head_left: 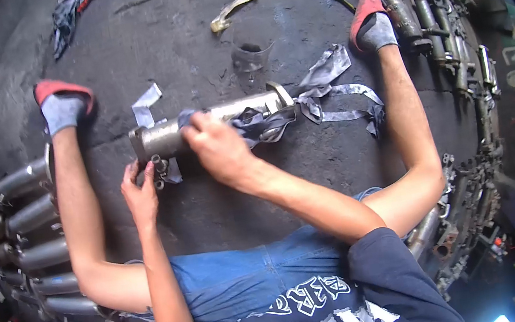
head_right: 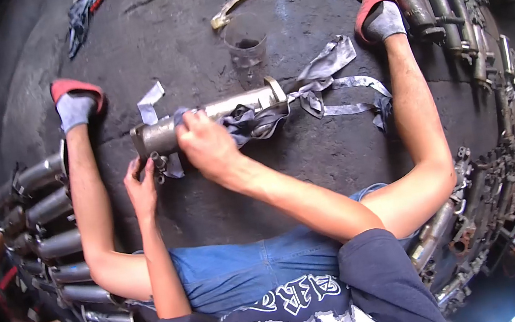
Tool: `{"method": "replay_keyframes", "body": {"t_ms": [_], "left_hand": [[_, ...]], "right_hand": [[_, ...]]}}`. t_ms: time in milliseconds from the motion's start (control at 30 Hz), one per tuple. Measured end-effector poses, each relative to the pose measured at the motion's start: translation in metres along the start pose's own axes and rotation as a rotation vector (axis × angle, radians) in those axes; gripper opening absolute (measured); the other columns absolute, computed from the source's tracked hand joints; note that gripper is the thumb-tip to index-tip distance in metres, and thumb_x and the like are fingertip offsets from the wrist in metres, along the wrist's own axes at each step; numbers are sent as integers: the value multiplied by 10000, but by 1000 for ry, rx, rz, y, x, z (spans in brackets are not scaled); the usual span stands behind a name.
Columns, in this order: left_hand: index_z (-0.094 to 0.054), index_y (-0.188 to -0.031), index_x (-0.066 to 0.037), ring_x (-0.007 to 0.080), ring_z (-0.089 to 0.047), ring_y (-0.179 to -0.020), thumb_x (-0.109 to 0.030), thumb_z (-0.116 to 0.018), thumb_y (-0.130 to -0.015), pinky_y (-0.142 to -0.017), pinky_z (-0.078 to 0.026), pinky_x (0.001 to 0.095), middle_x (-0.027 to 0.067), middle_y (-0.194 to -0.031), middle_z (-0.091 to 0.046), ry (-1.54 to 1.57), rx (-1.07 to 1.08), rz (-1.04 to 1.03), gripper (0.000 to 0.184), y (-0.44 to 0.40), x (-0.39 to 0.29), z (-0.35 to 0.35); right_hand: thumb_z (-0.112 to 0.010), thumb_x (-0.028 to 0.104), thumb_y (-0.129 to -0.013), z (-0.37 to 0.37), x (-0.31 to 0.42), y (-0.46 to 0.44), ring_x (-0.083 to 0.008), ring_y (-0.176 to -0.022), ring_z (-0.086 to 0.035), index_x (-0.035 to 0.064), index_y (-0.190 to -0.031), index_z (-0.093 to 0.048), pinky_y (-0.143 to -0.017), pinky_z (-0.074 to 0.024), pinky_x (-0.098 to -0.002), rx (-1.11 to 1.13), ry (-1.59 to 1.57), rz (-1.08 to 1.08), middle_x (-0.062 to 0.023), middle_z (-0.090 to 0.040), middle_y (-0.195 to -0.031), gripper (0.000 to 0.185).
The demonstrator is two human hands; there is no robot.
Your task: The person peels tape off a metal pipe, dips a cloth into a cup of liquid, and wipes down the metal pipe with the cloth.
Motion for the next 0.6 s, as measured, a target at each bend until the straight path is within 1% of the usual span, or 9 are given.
{"method": "replay_keyframes", "body": {"t_ms": [33, 100, 167, 333, 367, 433, 533, 567, 600], "left_hand": [[-675, -1196, 77, 215, -698, -1008, -150, -746, -920, -921, -509, 348, 163, -1048, -752, -38, -34, -43, 364, 0, -1, 2], [-696, -1139, 78, 193, -684, -992, -138, -761, -899, -904, -505, 324, 157, -1062, -740, -82, -82, -58, 330, -1, 4, 6], [-698, -1129, 81, 178, -675, -967, -130, -764, -894, -892, -505, 312, 149, -1046, -735, -104, -130, -49, 323, -2, 3, 11], [-688, -1077, 72, 117, -626, -943, -64, -736, -916, -889, -479, 263, 46, -975, -698, 160, 13, 10, 217, -3, 11, 2], [-686, -1075, 69, 114, -615, -972, -57, -740, -911, -901, -473, 262, 44, -1002, -684, 209, 42, 59, 213, -2, 12, 2], [-685, -1076, 70, 116, -611, -989, -53, -738, -911, -907, -470, 263, 44, -1020, -680, 204, 46, 46, 212, 0, 11, 3], [-678, -1085, 74, 129, -601, -1035, -54, -741, -911, -922, -465, 268, 44, -1059, -668, 234, 61, 65, 226, 1, 14, 1], [-669, -1131, 80, 126, -614, -1027, -29, -729, -915, -896, -505, 263, 40, -1068, -636, 222, 56, 54, 250, 1, 14, 0], [-661, -1177, 85, 123, -626, -1020, -4, -718, -919, -871, -546, 257, 35, -1076, -604, 207, 45, 44, 279, 1, 16, 1]], "right_hand": [[-615, -12, -803, 10, -10, 5, -362, -942, -639, -69, -913, -651, -839, -571, -462, -28, 112, 32, -221, -618, -988, 129], [-600, -19, -839, 45, -40, 16, -362, -942, -650, -40, -901, -676, -822, -556, -466, -30, 184, -62, -208, -647, -950, 100], [-629, -32, -818, 72, -58, 18, -380, -901, -653, -43, -921, -691, -802, -535, -481, -31, 103, -89, -207, -644, -900, 121], [-643, -83, -667, 9, 0, -7, -402, -974, -606, -49, -863, -601, -855, -521, -485, 26, 116, 53, -245, -604, -1017, 203], [-644, -75, -664, -6, 18, -13, -398, -973, -599, -50, -877, -595, -852, -520, -488, -43, -7, 131, -241, -591, -1022, 220], [-635, -63, -688, -36, 40, -29, -386, -988, -591, -45, -854, -596, -822, -530, -463, 28, -123, 137, -218, -574, -963, 171], [-648, -51, -730, -21, 29, -26, -358, -1009, -596, -34, -899, -637, -832, -543, -454, 22, 75, 93, -204, -605, -1002, 170], [-646, -47, -745, -4, 14, -21, -365, -1026, -596, -27, -946, -658, -891, -528, -475, 83, 197, 52, -205, -617, -1027, 203], [-647, -44, -736, 14, -8, -14, -381, -1014, -594, -19, -951, -657, -933, -504, -484, 17, 236, 61, -216, -614, -1022, 217]]}}
Point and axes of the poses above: each hand's wrist, its own y-axis away from the middle knuckle, its own z-axis out of the back of the hand, x = y × z, the point moved 7 cm from there along -y, towards the middle knuckle
